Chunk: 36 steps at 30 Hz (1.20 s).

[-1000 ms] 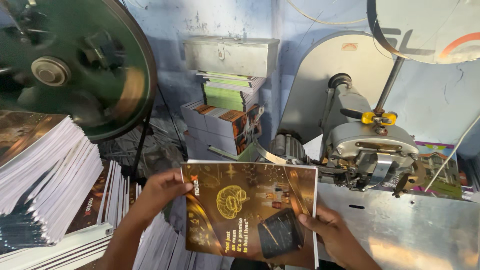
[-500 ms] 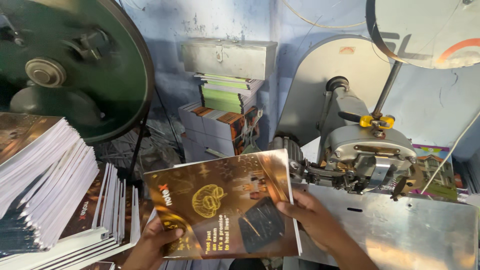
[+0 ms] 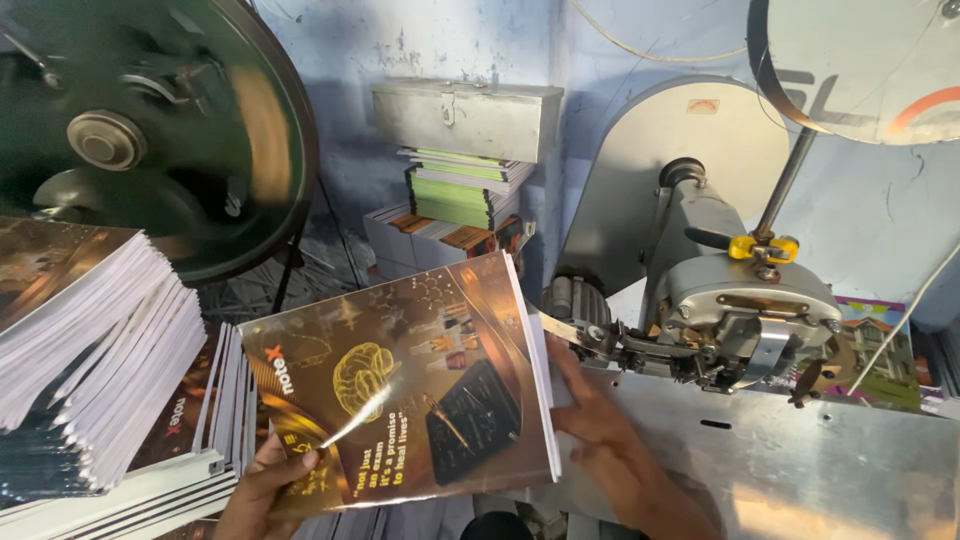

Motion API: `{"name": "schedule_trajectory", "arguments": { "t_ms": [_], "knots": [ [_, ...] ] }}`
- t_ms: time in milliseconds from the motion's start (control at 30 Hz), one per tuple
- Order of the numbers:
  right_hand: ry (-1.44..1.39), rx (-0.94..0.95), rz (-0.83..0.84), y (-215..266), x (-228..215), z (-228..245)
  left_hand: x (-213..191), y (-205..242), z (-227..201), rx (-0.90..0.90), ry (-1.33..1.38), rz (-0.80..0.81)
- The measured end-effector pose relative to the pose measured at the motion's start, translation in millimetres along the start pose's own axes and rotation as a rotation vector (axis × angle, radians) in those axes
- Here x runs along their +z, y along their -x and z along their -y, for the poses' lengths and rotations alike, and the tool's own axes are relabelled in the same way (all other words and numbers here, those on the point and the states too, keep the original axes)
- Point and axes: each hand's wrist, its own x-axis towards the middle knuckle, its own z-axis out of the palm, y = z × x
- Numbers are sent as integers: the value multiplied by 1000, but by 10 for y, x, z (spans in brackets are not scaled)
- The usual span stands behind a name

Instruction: The person repeatedly picks up a book from a stack, places it into a binding machine, and removes it after processing. The person stacks the processed books on a separate pile. The task involves handling books and operating a binding machine.

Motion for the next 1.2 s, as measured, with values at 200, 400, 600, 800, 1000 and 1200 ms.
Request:
{"name": "schedule_trajectory", "arguments": {
  "t_ms": [200, 400, 600, 800, 1000, 1200],
  "knots": [
    [640, 110, 283, -72, 42, 173, -343, -198, 6, 75, -6, 79],
    [271, 215, 298, -284, 188, 159, -551, -134, -331, 46, -53, -27],
    [143, 258, 177, -379, 361, -36, -463, 26, -699, 65, 269, 750],
    [3, 390, 40, -275, 327, -433, -16, 119, -914, 173, -518, 104],
    [-112, 586, -121, -13, 202, -834, 160, -529, -712, 333, -522, 120],
    [-91, 867, -357, 234, 2, -1270, 270, -1301, -458, 726, -893, 35]
  ]
}}
